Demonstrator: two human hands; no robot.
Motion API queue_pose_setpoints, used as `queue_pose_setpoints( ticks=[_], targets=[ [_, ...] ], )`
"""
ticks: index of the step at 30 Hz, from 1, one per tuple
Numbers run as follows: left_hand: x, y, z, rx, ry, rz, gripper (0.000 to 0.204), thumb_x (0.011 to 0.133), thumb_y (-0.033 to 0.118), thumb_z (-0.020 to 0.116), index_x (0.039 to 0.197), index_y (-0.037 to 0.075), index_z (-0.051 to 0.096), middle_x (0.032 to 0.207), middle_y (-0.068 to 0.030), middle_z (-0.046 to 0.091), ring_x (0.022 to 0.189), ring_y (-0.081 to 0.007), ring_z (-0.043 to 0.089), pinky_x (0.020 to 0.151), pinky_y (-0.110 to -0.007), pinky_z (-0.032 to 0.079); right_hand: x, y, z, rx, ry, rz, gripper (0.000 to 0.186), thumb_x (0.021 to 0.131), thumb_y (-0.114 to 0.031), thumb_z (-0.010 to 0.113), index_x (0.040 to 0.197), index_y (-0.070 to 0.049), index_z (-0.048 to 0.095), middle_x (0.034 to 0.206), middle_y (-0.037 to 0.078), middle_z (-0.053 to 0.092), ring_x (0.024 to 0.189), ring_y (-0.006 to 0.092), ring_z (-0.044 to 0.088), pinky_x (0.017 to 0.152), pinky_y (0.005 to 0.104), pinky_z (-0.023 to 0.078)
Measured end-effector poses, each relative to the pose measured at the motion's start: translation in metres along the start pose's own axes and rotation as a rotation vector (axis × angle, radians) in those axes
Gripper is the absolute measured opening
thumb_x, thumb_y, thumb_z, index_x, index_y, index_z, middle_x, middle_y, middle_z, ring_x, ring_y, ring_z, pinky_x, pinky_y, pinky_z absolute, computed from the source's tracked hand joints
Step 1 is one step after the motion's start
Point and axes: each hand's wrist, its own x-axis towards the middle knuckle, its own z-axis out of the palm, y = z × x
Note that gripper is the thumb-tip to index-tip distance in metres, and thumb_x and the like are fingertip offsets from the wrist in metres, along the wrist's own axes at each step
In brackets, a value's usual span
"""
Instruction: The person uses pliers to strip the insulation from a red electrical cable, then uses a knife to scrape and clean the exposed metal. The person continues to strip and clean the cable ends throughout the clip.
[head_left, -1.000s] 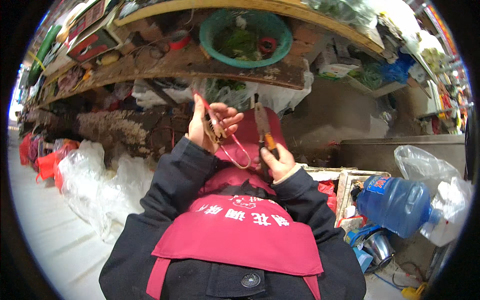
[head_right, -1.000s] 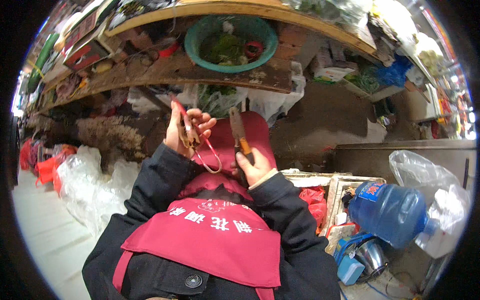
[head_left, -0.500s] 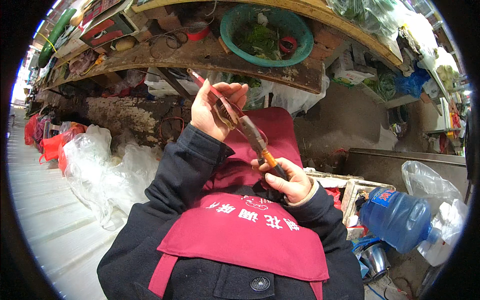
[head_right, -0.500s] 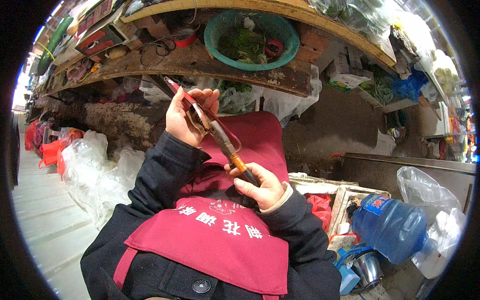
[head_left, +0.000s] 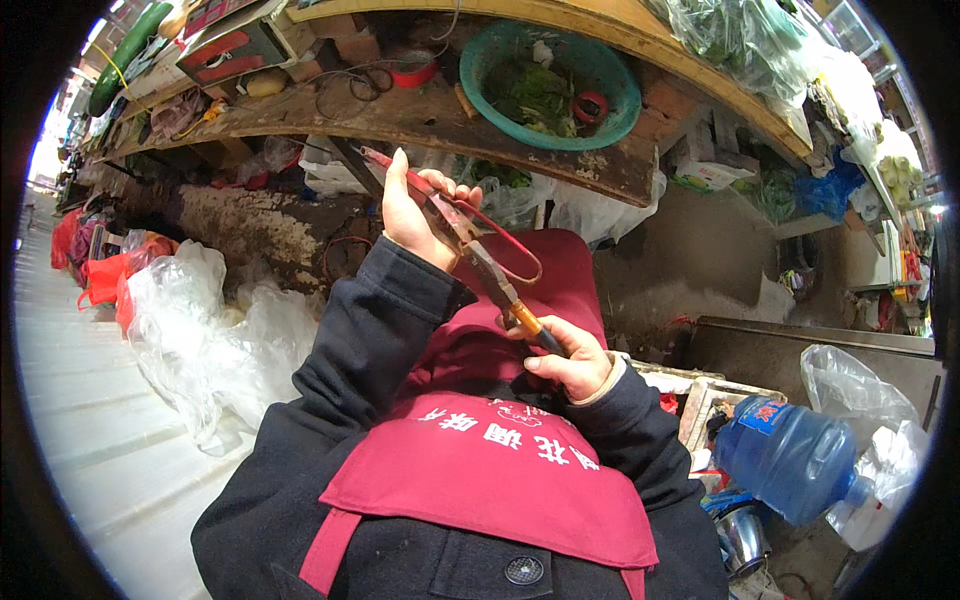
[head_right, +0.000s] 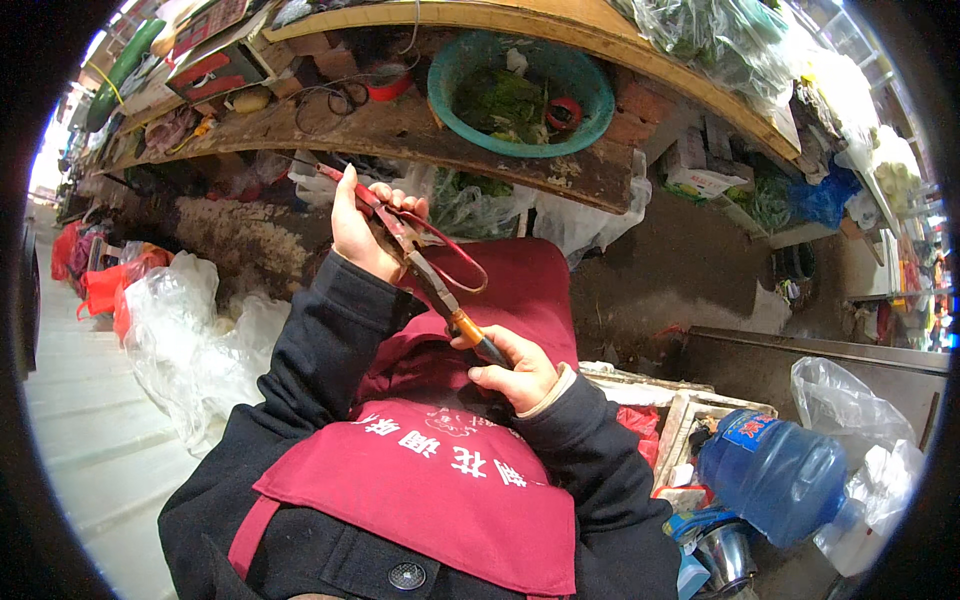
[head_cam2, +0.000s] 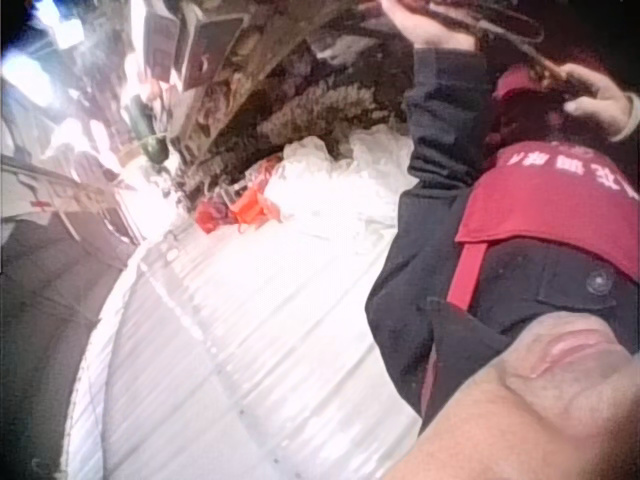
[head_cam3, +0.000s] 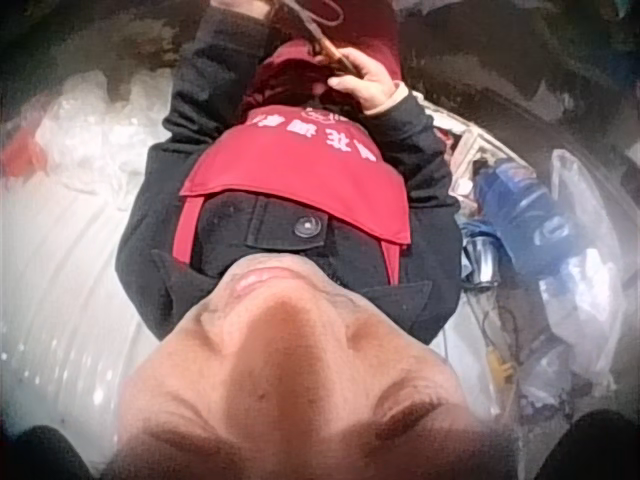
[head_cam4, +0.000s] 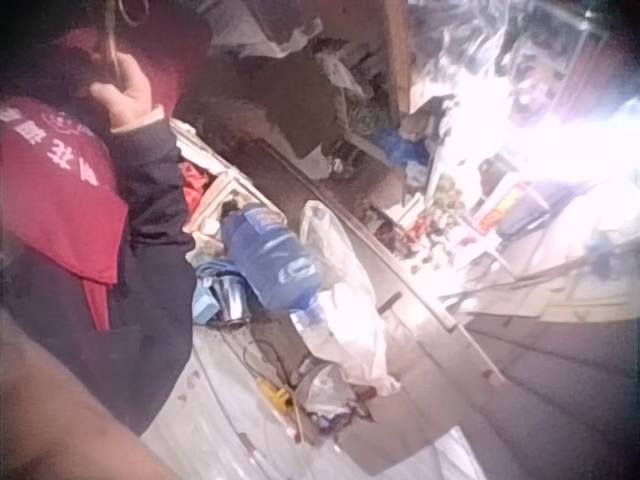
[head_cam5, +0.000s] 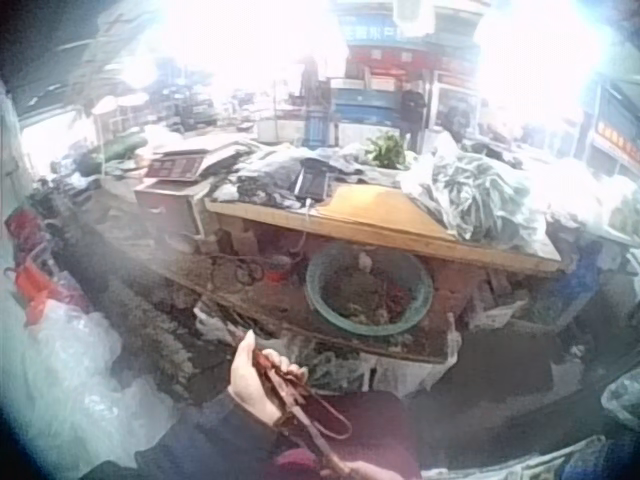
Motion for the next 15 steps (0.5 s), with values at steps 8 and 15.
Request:
queue_pose_setpoints(
  ticks=[8,15],
  targets=[
    [-0.002,0.000,-0.001,-0.058,-0.006,-0.059,0.055,0.102,0.055,0.054,0.068,0.011,0.054,0.067,-0.0074,0.055,0.068,-0.0263,0.056,0.073,-0.044,0.051,0.013,0.006,0.000,-0.127,0.072,-0.120,0.027,0.090,-0.001,0.062,0.116,-0.003,0.064,0.106,-0.001,0.062,0.097,0.0088,0.054,0.091,0.0254,0.044],
    [0.001,0.002,0.000,-0.038,0.003,0.038,0.056,0.102,0.055,0.053,0.068,0.011,0.055,0.067,-0.0079,0.056,0.069,-0.0268,0.057,0.075,-0.045,0.053,0.011,-0.004,-0.002,-0.137,-0.043,-0.059,0.045,0.088,0.005,0.057,0.132,0.000,0.059,0.123,0.005,0.065,0.118,0.0137,0.058,0.109,0.0300,0.042]
  ],
)
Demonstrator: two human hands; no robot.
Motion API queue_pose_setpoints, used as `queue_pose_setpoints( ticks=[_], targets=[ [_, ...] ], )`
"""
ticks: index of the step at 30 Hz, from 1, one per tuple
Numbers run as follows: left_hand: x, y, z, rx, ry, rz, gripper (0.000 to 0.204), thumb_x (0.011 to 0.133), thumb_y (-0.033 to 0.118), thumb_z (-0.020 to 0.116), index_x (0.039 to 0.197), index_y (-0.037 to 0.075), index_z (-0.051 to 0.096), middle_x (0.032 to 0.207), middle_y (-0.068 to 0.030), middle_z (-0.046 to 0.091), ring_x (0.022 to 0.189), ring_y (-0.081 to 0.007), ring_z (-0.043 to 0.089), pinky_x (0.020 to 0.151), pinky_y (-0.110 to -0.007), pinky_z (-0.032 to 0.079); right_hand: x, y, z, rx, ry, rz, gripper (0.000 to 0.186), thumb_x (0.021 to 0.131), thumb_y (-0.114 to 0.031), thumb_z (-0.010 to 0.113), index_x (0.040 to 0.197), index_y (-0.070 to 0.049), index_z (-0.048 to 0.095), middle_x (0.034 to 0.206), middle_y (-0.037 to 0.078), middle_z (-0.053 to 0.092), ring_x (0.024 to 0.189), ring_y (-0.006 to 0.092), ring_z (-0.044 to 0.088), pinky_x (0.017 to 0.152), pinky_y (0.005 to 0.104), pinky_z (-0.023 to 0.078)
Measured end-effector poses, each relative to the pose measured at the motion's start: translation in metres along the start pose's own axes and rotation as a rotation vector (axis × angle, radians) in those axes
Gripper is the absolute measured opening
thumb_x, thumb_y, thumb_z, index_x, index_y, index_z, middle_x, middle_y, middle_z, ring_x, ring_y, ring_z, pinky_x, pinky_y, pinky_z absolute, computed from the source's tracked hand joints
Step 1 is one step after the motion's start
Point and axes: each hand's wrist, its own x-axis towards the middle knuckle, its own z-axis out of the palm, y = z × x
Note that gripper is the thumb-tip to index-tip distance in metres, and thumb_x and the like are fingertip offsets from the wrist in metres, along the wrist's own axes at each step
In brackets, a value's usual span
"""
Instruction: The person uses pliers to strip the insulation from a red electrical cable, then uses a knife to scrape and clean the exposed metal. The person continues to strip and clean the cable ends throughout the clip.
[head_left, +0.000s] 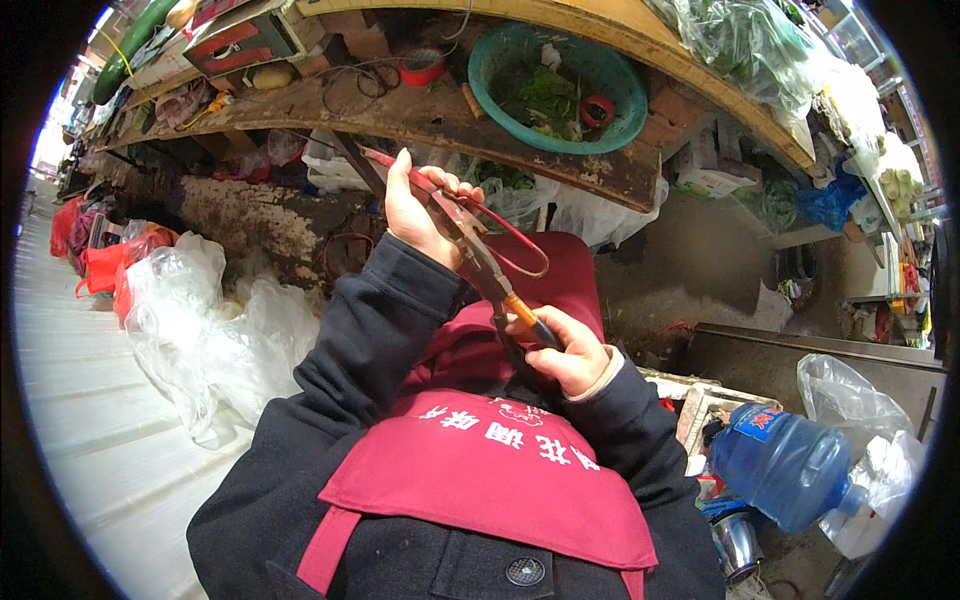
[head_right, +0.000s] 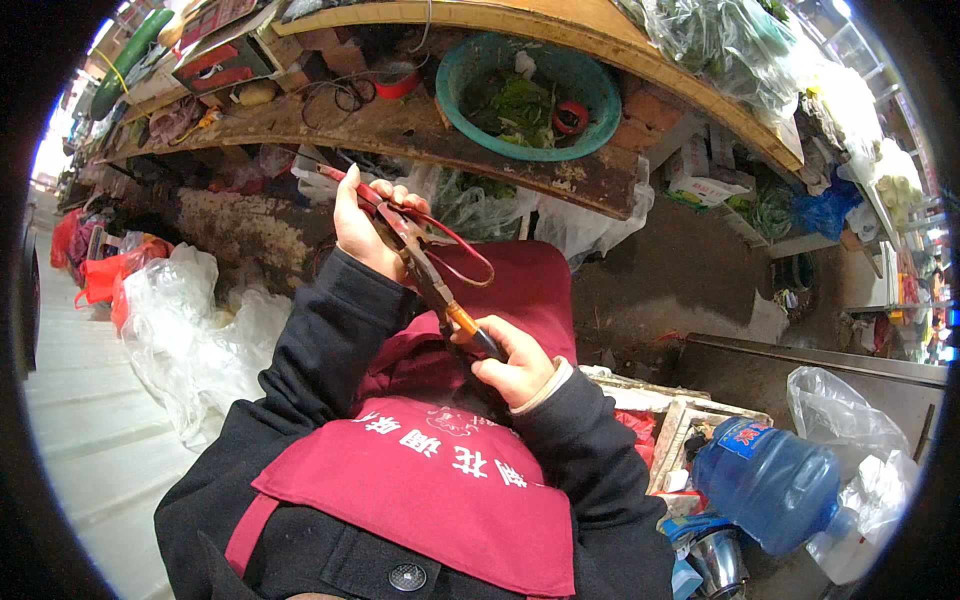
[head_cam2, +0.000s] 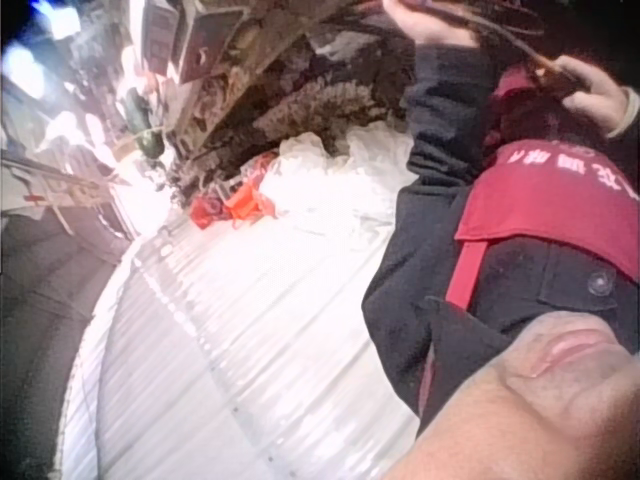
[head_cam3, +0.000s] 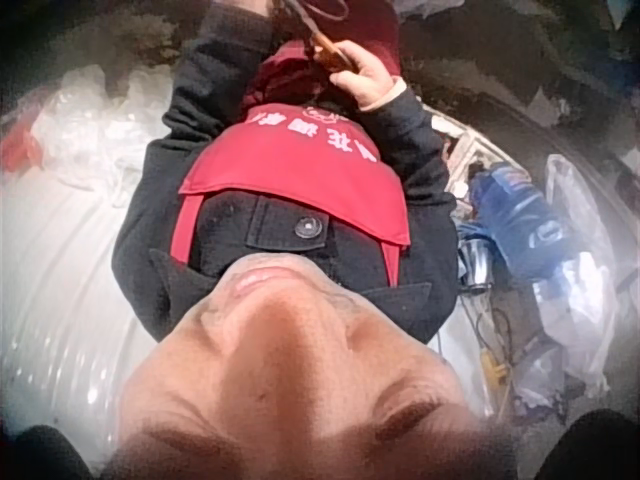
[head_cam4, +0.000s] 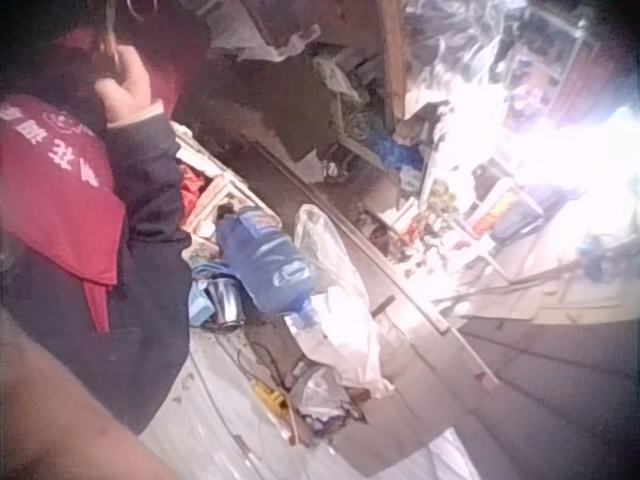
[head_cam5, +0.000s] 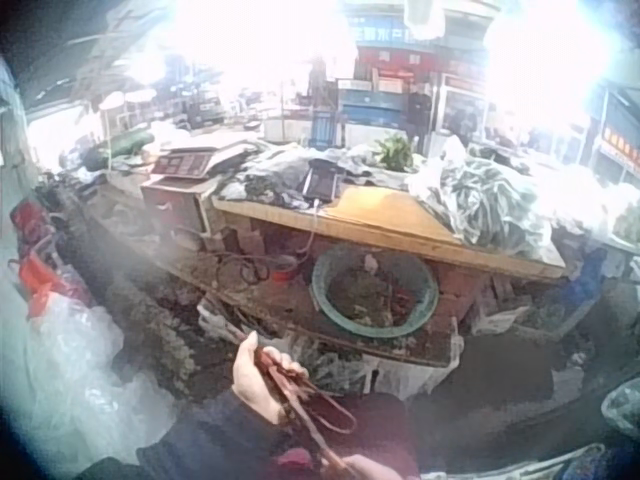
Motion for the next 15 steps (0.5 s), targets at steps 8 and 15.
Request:
queue_pose_setpoints(
  ticks=[8,15],
  targets=[
    [-0.007,-0.002,0.006,-0.032,-0.065,-0.004,0.053,0.103,0.053,0.055,0.070,0.011,0.055,0.068,-0.0061,0.055,0.069,-0.0242,0.056,0.076,-0.041,0.052,0.013,0.005,-0.012,0.293,-0.090,0.086,0.060,0.086,0.014,0.056,0.143,0.001,0.051,0.145,0.015,0.059,0.139,0.0258,0.055,0.120,0.0408,0.037],
    [-0.015,0.000,0.011,0.050,-0.105,0.072,0.060,0.105,0.056,0.053,0.066,0.011,0.054,0.064,-0.0057,0.053,0.065,-0.0232,0.056,0.071,-0.043,0.053,0.018,0.013,-0.001,0.324,-0.030,0.109,0.046,0.092,0.001,0.067,0.137,-0.004,0.058,0.131,0.007,0.065,0.121,0.0190,0.063,0.105,0.0345,0.049]
  ],
)
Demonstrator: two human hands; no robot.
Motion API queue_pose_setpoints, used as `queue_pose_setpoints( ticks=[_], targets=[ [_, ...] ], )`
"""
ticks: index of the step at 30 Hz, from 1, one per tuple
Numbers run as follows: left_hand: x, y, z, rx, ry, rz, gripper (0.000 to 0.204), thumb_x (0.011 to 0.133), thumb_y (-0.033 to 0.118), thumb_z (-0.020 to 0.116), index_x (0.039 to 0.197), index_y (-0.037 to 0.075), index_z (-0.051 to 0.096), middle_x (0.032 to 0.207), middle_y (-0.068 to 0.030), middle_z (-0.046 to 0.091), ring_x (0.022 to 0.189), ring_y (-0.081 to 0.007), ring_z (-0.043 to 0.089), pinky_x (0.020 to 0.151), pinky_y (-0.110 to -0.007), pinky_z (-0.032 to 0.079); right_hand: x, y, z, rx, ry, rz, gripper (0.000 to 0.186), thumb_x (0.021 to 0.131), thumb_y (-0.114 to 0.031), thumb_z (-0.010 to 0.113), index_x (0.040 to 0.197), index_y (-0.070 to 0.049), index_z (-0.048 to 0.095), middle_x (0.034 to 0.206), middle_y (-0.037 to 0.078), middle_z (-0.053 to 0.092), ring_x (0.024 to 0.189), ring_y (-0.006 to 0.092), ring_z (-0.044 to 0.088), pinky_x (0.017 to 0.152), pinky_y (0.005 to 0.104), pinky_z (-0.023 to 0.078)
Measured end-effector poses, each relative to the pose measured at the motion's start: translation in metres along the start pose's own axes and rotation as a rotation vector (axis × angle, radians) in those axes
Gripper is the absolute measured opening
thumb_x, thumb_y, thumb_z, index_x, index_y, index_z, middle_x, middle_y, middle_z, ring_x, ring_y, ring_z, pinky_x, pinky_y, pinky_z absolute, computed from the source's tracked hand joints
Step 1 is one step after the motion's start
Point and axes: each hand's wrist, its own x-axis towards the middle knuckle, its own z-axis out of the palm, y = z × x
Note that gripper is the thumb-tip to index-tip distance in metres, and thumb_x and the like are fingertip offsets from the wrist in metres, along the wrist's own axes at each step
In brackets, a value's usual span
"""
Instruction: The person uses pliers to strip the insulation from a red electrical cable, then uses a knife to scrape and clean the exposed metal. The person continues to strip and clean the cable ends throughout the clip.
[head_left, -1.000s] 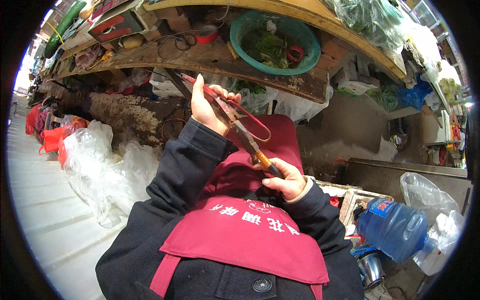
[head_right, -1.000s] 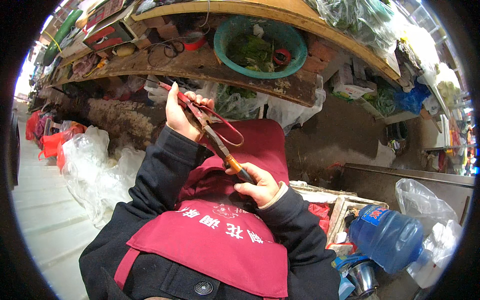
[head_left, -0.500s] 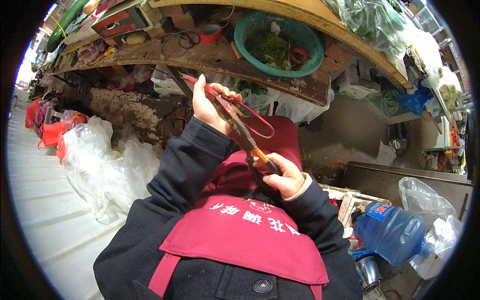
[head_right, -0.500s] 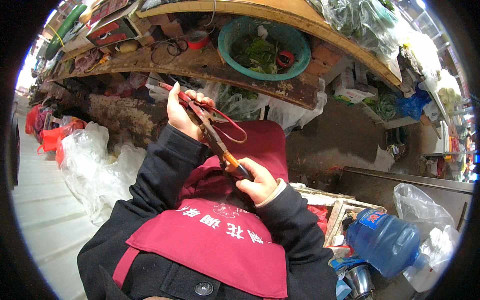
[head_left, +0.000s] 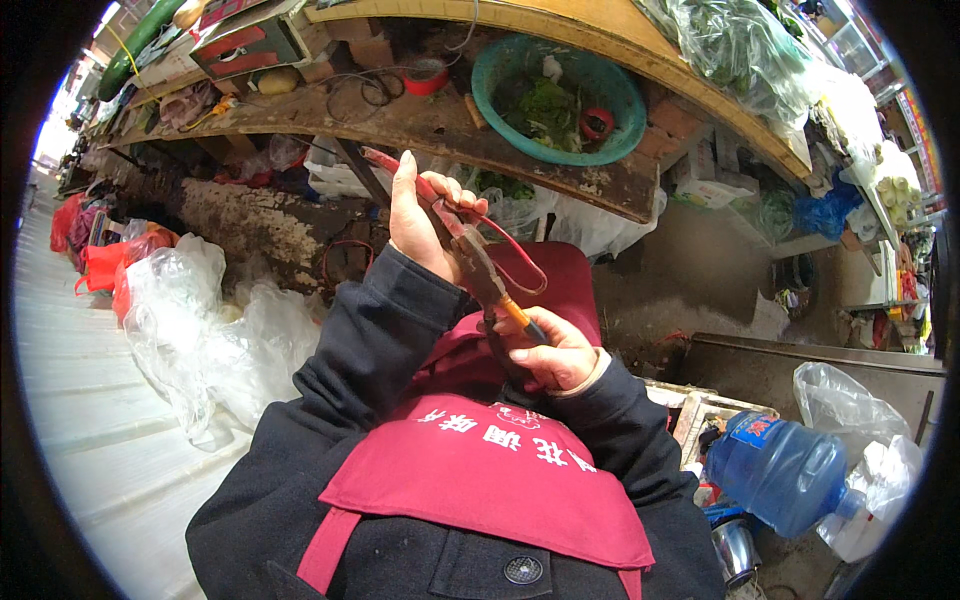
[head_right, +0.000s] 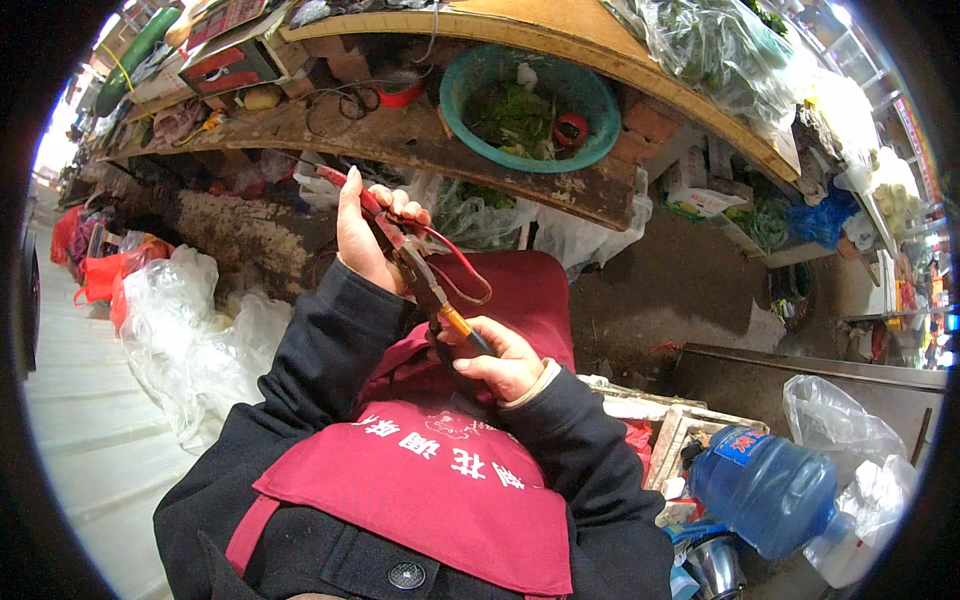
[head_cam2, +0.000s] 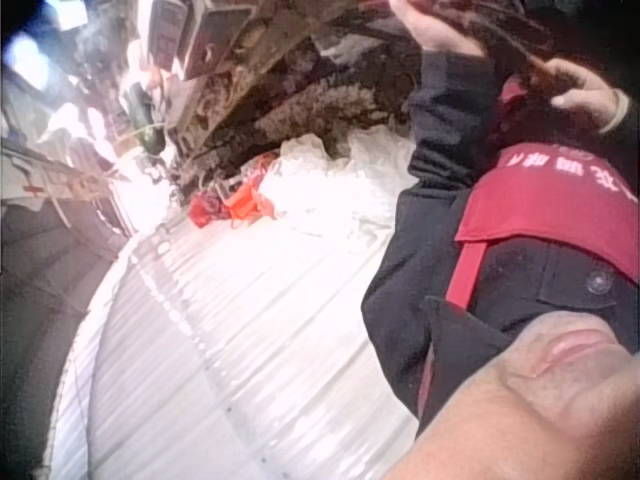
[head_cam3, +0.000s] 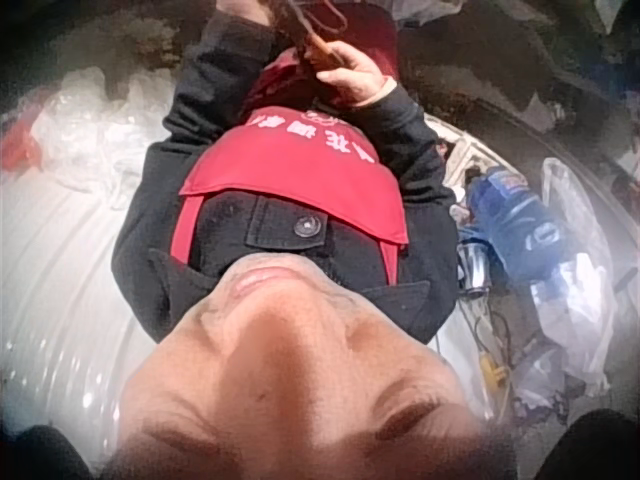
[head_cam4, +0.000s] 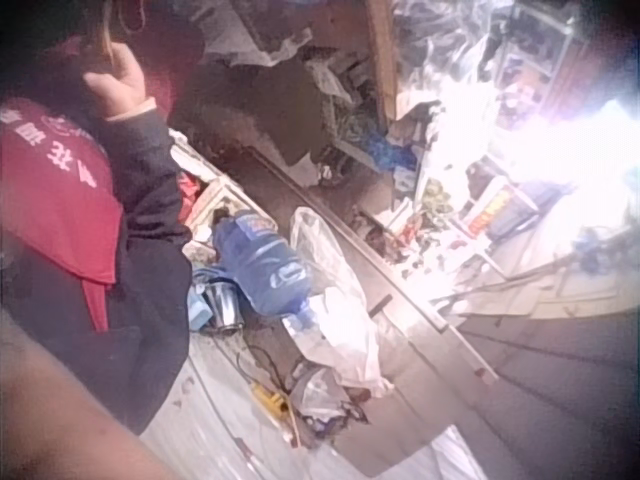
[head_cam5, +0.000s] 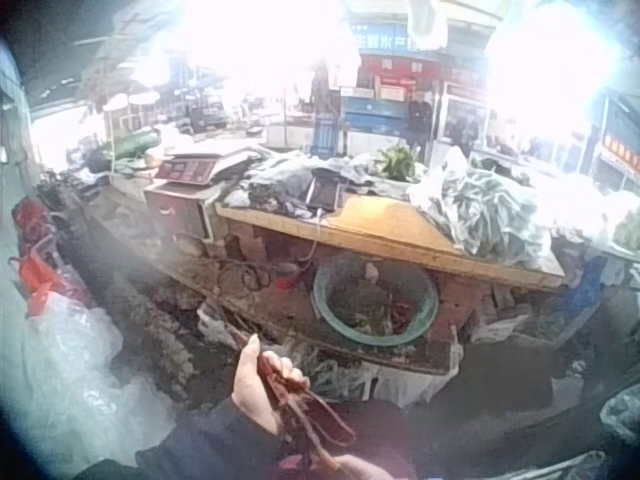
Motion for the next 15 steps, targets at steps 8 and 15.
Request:
queue_pose_setpoints(
  ticks=[8,15],
  targets=[
    [-0.005,0.004,-0.002,0.180,0.089,0.035,0.059,0.104,0.058,0.056,0.070,0.011,0.055,0.064,-0.0048,0.054,0.066,-0.0242,0.061,0.075,-0.048,0.060,0.000,0.005,0.022,-0.087,0.106,0.006,0.031,0.106,-0.025,0.063,0.127,-0.005,0.054,0.102,0.008,0.068,0.089,0.0169,0.068,0.079,0.0327,0.056],
    [0.002,0.041,-0.007,0.122,0.016,-0.133,0.049,0.108,0.050,0.054,0.076,0.013,0.058,0.073,-0.0056,0.059,0.073,-0.0224,0.061,0.075,-0.041,0.055,0.009,0.019,0.018,-0.676,0.238,-0.179,0.034,0.107,-0.029,0.063,0.126,-0.002,0.055,0.090,0.001,0.062,0.077,0.0084,0.057,0.070,0.0271,0.050]
  ],
)
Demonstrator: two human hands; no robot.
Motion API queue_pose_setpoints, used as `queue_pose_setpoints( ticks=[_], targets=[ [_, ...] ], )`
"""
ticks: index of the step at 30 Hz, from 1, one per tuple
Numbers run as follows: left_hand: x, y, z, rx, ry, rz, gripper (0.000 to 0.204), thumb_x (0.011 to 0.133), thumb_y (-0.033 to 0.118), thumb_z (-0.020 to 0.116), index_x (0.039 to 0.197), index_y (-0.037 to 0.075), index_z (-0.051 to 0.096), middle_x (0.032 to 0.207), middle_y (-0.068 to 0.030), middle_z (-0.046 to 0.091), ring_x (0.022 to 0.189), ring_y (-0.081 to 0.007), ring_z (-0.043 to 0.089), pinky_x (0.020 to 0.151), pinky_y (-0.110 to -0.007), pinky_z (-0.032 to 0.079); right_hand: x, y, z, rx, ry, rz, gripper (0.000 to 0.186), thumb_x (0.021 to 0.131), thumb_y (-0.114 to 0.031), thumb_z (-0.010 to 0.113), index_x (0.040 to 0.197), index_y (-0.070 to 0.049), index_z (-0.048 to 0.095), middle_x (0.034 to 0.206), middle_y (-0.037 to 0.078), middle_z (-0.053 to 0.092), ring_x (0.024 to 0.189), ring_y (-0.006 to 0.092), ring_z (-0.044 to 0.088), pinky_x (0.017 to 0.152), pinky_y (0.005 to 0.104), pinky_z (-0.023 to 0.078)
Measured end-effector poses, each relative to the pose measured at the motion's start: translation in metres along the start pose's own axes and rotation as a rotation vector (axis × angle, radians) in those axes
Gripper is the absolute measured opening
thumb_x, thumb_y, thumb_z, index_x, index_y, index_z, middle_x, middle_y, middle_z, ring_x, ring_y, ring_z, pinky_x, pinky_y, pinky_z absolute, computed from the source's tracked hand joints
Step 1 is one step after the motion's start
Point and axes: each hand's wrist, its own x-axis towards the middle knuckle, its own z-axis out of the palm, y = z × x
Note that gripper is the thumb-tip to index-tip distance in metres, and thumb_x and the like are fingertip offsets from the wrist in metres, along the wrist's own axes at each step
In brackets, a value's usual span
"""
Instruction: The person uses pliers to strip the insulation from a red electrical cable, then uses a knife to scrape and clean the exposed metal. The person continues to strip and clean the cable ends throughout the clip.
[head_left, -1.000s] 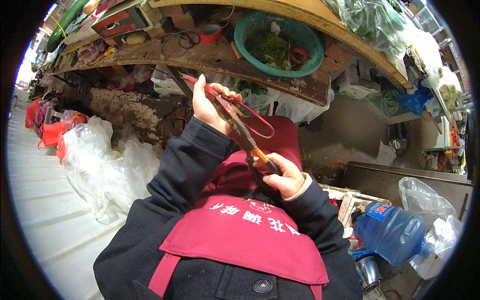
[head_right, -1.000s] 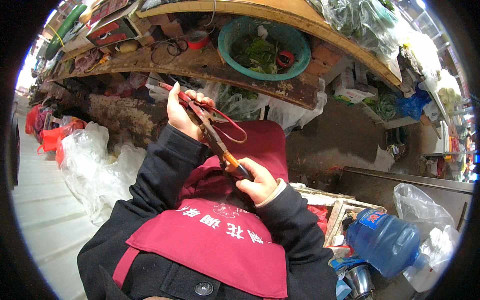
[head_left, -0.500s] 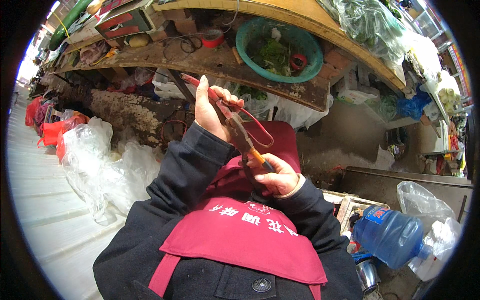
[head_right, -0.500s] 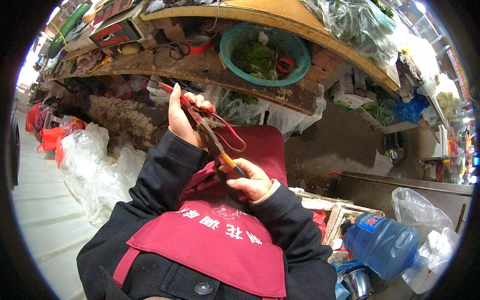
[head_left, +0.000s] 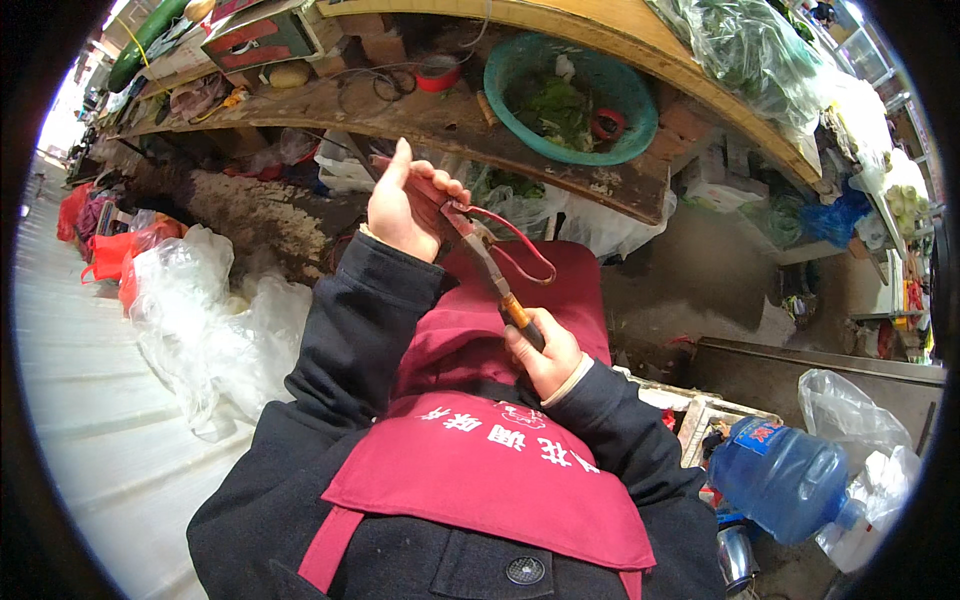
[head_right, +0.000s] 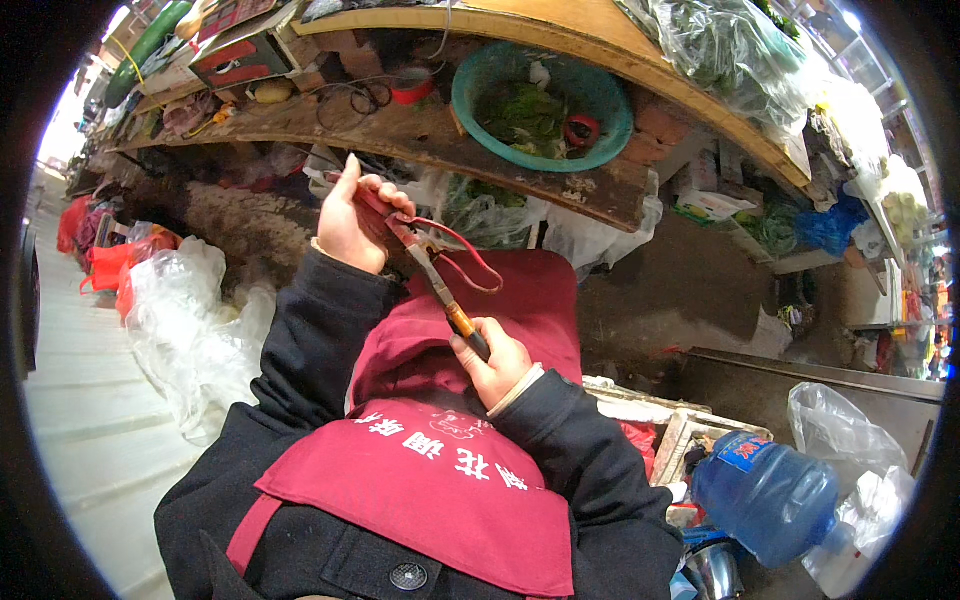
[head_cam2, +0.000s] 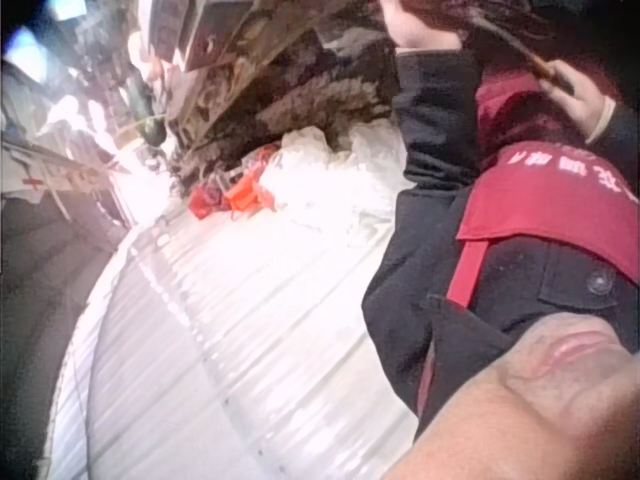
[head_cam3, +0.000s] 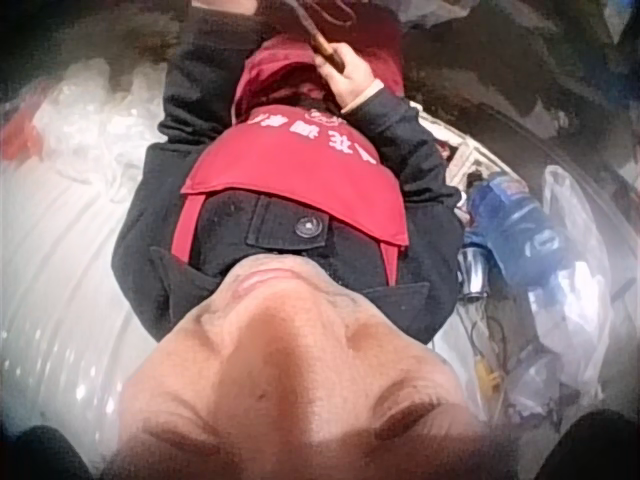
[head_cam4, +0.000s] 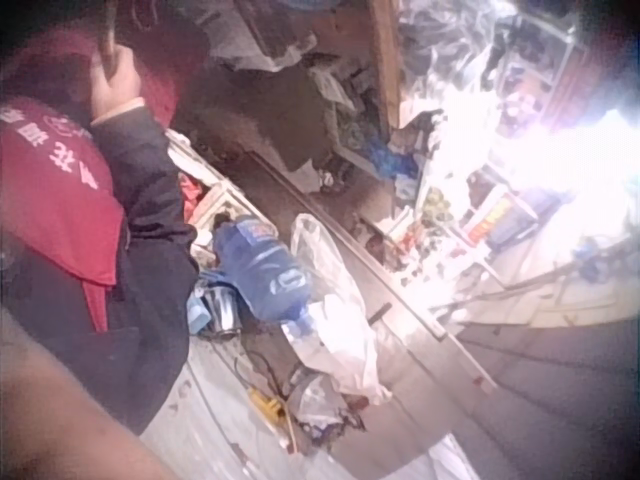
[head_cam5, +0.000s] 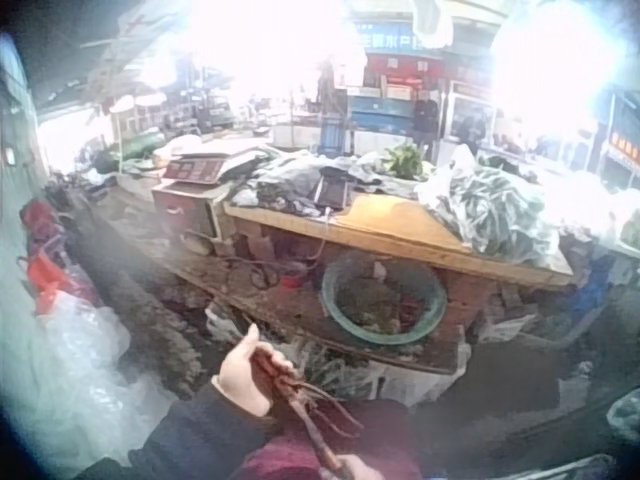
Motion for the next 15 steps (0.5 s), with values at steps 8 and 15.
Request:
queue_pose_setpoints(
  ticks=[8,15],
  targets=[
    [0.004,0.007,0.007,-0.038,-0.107,0.071,0.055,0.110,0.052,0.047,0.068,0.017,0.040,0.063,0.0045,0.035,0.054,-0.0116,0.037,0.058,-0.031,0.039,-0.001,0.010,-0.002,-0.056,-0.018,-0.020,0.042,0.106,-0.029,0.065,0.136,0.000,0.059,0.107,0.016,0.073,0.099,0.0219,0.070,0.089,0.0344,0.053],
    [-0.005,0.009,0.009,0.002,-0.026,0.055,0.060,0.111,0.055,0.043,0.063,0.019,0.038,0.058,0.0060,0.033,0.050,-0.0101,0.034,0.054,-0.029,0.037,0.001,0.006,-0.015,0.141,-0.205,0.075,0.040,0.109,-0.028,0.058,0.135,0.003,0.056,0.116,0.010,0.071,0.108,0.0151,0.066,0.098,0.0312,0.052]
  ],
)
